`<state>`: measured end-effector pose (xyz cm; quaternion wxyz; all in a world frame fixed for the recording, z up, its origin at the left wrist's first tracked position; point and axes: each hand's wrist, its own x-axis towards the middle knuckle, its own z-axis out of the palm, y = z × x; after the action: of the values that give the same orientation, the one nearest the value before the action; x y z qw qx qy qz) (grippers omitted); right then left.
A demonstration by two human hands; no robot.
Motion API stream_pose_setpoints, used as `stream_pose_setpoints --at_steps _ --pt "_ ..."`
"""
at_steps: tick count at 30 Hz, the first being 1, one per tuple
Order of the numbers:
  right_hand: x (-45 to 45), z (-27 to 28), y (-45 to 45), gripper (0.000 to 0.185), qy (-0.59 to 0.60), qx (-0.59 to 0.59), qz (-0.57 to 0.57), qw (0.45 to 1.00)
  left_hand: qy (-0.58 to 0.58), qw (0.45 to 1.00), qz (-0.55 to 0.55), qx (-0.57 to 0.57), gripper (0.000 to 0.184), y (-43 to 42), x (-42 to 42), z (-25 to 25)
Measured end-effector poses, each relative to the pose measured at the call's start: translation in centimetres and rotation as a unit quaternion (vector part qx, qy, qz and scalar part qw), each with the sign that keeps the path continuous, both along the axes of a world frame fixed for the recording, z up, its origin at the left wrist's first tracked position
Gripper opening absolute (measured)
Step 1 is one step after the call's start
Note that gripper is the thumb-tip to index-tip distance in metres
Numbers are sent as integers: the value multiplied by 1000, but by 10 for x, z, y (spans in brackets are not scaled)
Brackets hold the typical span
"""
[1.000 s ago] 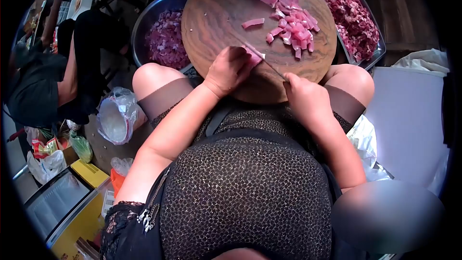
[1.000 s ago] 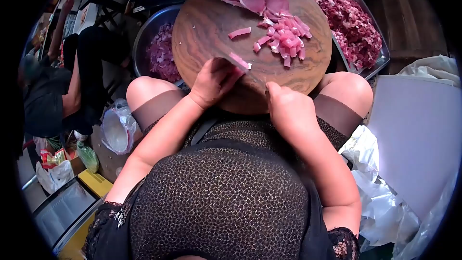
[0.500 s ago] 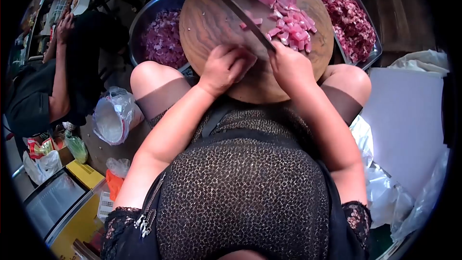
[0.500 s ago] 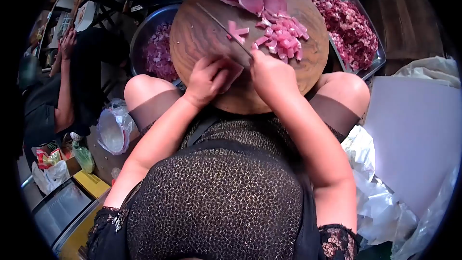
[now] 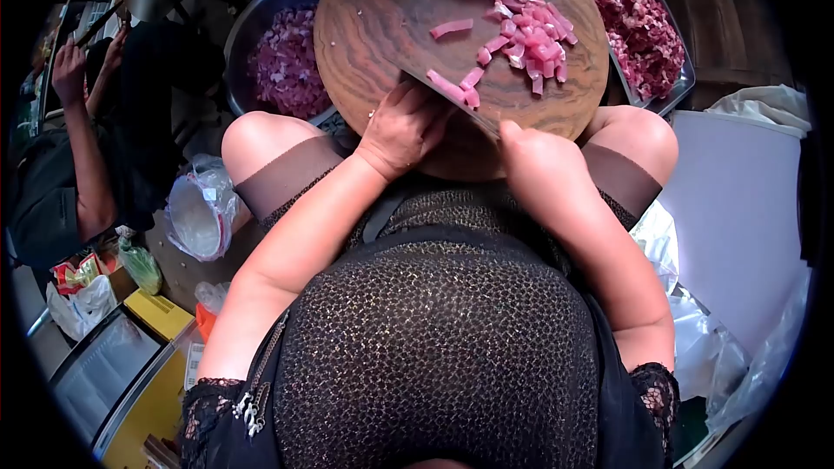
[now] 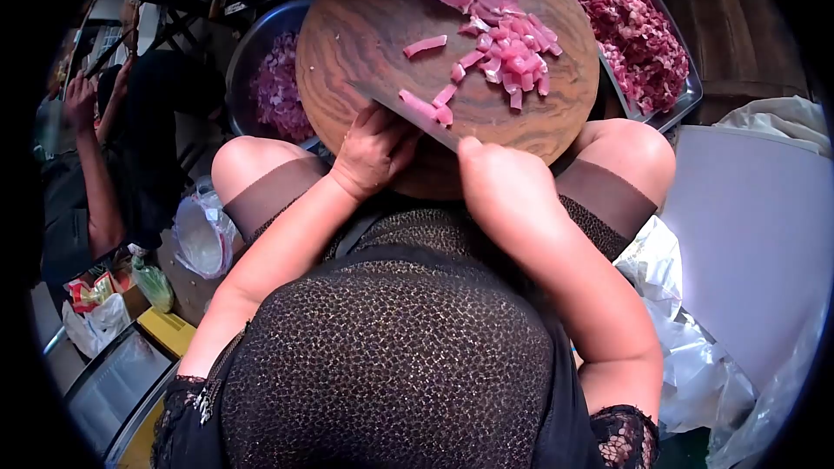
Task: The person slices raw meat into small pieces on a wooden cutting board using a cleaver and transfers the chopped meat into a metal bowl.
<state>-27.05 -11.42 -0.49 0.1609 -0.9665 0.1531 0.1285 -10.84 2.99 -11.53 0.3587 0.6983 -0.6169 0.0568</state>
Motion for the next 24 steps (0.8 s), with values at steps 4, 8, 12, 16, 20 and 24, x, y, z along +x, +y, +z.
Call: stream_pose_setpoints --at_steps 4,8,12,16,20,24 --pt "41 -34 -6 13 -76 4 -2 997 28 1000 4 3 38 1 -4 -5" --pt "39 -28 -9 18 -190 3 -86 978 114 993 10 0 29 6 5 2" --pt "-7 -8 -4 20 -134 26 -50 989 46 998 33 -2 23 20 -9 -1" --pt "-22 -1 3 16 -47 1 -10 999 16 999 39 0 24 13 -8 -3" --pt "-8 8 5 10 6 14 8 1000 25 999 25 6 29 14 -5 -3" --pt "26 -22 7 10 -37 22 19 999 31 999 17 15 30 15 -6 2"
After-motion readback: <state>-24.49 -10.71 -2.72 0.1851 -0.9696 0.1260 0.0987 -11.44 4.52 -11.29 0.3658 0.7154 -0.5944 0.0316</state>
